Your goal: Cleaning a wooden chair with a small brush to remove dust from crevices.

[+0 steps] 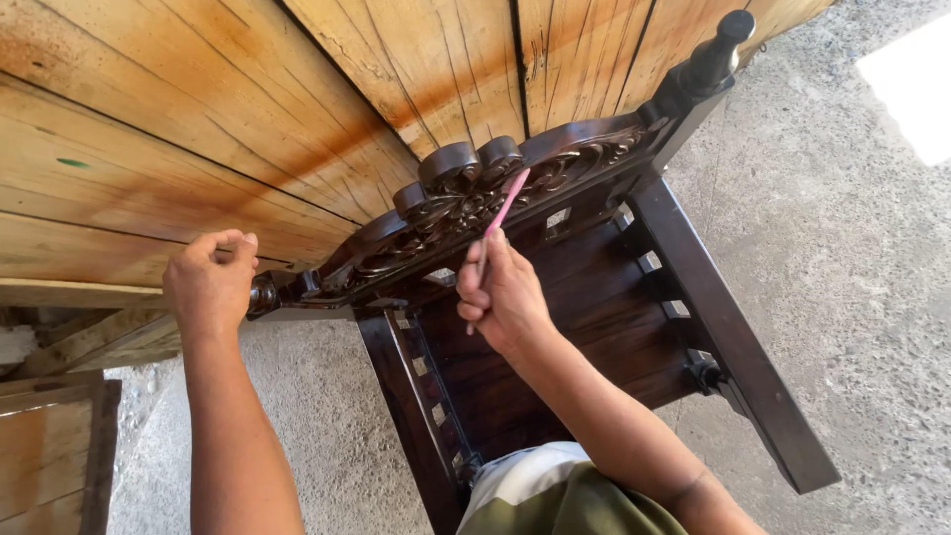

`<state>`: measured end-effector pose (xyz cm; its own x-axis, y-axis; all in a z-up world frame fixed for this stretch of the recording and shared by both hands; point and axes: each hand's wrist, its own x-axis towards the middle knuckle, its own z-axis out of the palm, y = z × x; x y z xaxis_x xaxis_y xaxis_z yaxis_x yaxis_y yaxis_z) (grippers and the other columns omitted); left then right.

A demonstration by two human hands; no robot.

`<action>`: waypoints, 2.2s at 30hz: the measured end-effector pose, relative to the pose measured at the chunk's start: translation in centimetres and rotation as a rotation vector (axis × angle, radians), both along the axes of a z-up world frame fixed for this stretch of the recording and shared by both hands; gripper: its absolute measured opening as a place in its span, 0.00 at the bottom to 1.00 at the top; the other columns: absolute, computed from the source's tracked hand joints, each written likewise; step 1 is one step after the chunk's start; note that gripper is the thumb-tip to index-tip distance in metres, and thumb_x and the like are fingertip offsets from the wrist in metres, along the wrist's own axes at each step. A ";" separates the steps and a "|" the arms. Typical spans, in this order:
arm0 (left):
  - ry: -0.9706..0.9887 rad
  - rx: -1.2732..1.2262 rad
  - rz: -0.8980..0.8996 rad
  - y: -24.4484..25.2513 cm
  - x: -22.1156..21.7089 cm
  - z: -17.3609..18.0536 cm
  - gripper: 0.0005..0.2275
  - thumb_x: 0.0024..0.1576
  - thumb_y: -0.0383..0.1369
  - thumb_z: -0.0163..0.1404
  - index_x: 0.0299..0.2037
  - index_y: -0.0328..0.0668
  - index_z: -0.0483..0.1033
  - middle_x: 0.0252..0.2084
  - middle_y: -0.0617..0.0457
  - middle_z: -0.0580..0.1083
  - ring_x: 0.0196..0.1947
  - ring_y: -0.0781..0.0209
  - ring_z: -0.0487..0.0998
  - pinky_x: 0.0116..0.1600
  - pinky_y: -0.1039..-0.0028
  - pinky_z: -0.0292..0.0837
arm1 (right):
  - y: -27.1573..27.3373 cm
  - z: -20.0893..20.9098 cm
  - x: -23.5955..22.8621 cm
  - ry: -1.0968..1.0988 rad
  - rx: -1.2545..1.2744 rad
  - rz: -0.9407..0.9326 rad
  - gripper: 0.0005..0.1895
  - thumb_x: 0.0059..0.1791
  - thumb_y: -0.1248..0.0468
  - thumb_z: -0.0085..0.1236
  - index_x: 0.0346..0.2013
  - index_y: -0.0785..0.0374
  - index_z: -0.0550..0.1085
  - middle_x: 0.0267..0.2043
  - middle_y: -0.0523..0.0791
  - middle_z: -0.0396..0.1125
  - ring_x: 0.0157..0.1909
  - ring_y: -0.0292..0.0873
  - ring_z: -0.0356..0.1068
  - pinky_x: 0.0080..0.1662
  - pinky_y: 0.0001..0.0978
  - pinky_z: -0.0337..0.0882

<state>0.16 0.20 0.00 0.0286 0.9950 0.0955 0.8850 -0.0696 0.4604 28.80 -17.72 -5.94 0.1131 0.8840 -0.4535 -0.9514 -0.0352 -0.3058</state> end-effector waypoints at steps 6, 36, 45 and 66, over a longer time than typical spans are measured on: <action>0.030 0.030 -0.003 -0.1 0.2 0.1 0.11 0.60 0.40 0.60 0.44 0.41 0.83 0.31 0.51 0.81 0.34 0.60 0.83 0.44 0.69 0.74 | 1.4 -4.8 -5.1 -0.451 -0.124 0.122 0.22 0.60 0.48 0.37 0.34 0.61 0.66 0.15 0.42 0.61 0.12 0.33 0.54 0.15 0.28 0.61; -0.125 0.007 -0.051 -0.3 -0.1 0.1 0.10 0.63 0.36 0.59 0.44 0.35 0.81 0.31 0.49 0.80 0.30 0.63 0.82 0.39 0.73 0.75 | -1.0 -14.0 9.6 -1.378 -0.133 0.024 0.18 0.58 0.55 0.53 0.32 0.64 0.76 0.18 0.39 0.60 0.22 0.30 0.57 0.26 0.28 0.57; -0.115 -0.035 -0.014 -0.6 -0.2 -0.2 0.10 0.64 0.36 0.58 0.45 0.35 0.81 0.32 0.49 0.80 0.30 0.63 0.82 0.37 0.73 0.74 | -3.0 -15.5 11.0 -1.179 -0.058 0.003 0.19 0.59 0.53 0.53 0.31 0.64 0.76 0.20 0.35 0.57 0.23 0.28 0.54 0.27 0.26 0.53; -0.028 -0.012 0.051 -0.3 0.1 0.0 0.10 0.62 0.39 0.60 0.43 0.41 0.83 0.30 0.52 0.80 0.31 0.64 0.82 0.40 0.72 0.74 | -2.3 -18.6 12.0 -1.259 -0.044 0.101 0.21 0.58 0.52 0.57 0.31 0.66 0.78 0.21 0.36 0.58 0.25 0.30 0.53 0.28 0.29 0.55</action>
<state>0.27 -0.07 -0.03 -0.0245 0.9962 0.0835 0.8742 -0.0191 0.4852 40.76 -20.06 -24.56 0.4199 0.9008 -0.1107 0.0043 -0.1240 -0.9923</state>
